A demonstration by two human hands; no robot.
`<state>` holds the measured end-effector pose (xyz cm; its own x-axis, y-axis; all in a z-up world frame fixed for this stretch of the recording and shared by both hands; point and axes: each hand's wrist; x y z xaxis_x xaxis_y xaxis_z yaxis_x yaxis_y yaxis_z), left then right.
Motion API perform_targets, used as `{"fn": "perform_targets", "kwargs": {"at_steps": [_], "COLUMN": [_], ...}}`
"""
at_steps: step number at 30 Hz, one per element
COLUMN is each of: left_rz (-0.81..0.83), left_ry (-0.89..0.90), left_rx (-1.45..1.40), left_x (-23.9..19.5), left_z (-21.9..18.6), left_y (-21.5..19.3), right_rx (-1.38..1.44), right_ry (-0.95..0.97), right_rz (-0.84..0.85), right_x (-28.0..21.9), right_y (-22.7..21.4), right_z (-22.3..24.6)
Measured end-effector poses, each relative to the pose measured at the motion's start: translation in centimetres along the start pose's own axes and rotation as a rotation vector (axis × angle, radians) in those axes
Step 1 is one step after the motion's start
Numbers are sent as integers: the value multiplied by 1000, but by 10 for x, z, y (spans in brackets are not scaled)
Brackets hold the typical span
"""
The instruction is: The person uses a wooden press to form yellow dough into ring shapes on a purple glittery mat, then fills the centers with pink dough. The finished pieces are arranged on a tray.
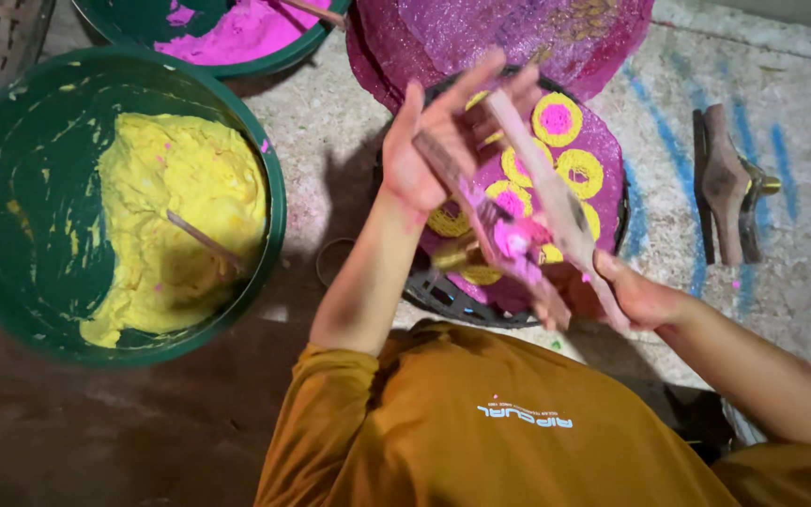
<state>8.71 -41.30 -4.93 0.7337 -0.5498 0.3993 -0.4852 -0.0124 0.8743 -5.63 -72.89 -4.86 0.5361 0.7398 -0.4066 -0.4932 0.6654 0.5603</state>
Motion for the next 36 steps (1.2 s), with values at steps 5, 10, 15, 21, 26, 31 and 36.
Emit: {"fn": "perform_targets", "kwargs": {"at_steps": [5, 10, 15, 21, 26, 31, 36], "left_rz": [59, -30, 7, -26, -69, 17, -504], "left_ry": [139, 306, 335, 287, 324, 273, 154], "left_rx": [-6, -66, -167, -195, -197, 51, 1157], "left_x": [7, 29, 26, 11, 15, 23, -40], "left_z": [-1, 1, -4, -9, 0, -24, -48], "left_y": [16, -25, -68, -91, -82, -50, -7], "right_rx": [-183, -410, -728, -590, -731, -604, -307], "right_ry": [229, 296, 317, 174, 319, -40, -111], "right_rz": [-93, -173, -293, -275, -382, -199, -208], "right_x": [10, 31, 58, 74, 68, 83, 63], "right_y": [-10, -32, -25, -10, -25, -27, -5], "right_z": [57, 89, 81, 64, 65, 39, 9]}}
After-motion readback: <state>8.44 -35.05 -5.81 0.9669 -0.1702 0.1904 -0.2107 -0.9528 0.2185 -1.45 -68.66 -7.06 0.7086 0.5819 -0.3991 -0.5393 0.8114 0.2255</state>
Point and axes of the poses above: each hand's wrist, its own x-axis towards the middle knuckle, its own y-axis out of the palm, z = x × y, and after that the axes turned 1 degree about -y, right-handed
